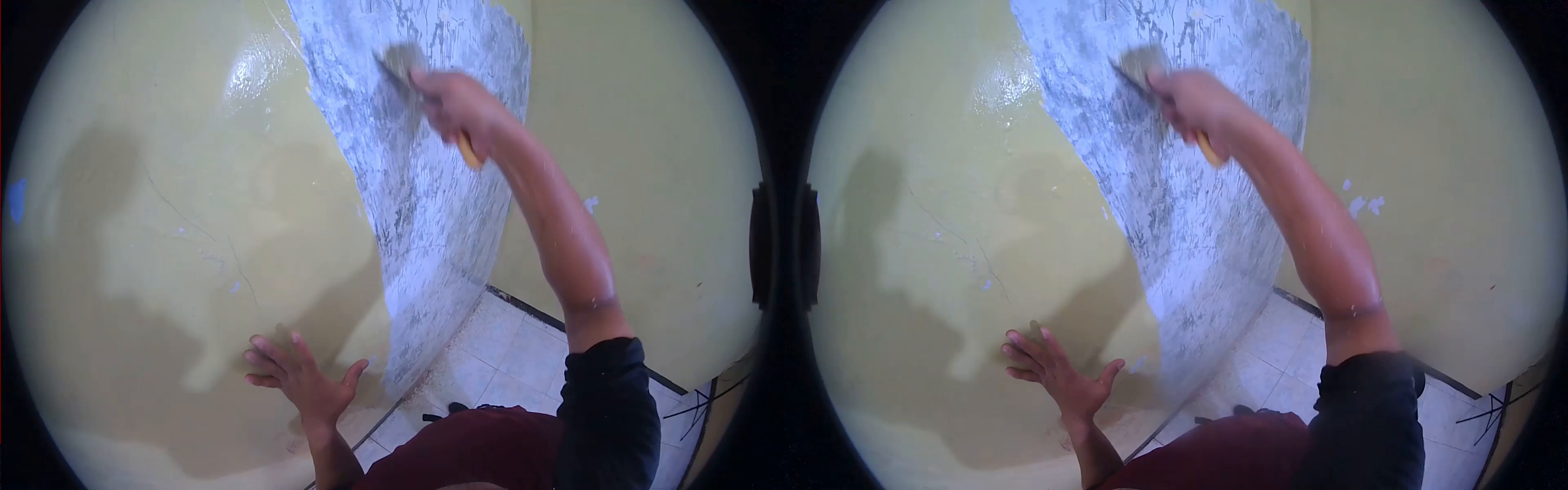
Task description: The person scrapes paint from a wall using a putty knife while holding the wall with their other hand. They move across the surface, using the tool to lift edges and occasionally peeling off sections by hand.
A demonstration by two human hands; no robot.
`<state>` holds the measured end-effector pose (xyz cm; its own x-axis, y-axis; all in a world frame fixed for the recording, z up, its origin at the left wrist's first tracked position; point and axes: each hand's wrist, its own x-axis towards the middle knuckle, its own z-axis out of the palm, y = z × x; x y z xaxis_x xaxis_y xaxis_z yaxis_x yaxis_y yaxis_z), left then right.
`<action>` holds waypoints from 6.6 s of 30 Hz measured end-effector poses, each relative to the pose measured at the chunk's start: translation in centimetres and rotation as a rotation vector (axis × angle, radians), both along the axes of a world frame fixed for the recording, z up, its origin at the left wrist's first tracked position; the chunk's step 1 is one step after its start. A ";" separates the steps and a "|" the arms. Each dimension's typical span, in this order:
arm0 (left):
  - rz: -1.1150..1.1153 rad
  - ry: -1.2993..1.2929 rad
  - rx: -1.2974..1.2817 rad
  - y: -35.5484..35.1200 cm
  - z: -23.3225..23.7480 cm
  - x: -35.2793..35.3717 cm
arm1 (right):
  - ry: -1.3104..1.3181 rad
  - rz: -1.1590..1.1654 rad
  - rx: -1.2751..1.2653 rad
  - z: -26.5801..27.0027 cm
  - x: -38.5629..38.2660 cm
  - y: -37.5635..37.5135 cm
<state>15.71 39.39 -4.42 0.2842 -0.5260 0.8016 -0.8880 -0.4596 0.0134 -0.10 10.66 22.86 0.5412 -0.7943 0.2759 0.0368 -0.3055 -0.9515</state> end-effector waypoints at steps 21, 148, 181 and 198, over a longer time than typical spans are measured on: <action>0.072 -0.014 0.025 -0.4 0.5 -0.4 | -0.010 -0.036 -0.030 2.6 -1.6 -3.9; 0.305 0.032 0.135 -1.9 1.9 -2.3 | -0.295 -0.526 -0.539 -0.8 -2.0 -15.8; 0.313 0.039 0.139 -1.7 1.9 -2.4 | -0.283 -0.570 -0.591 -1.6 -2.2 -16.6; 0.316 0.037 0.144 -1.9 2.1 -2.5 | -0.315 -0.521 -0.658 -2.0 -1.5 -17.7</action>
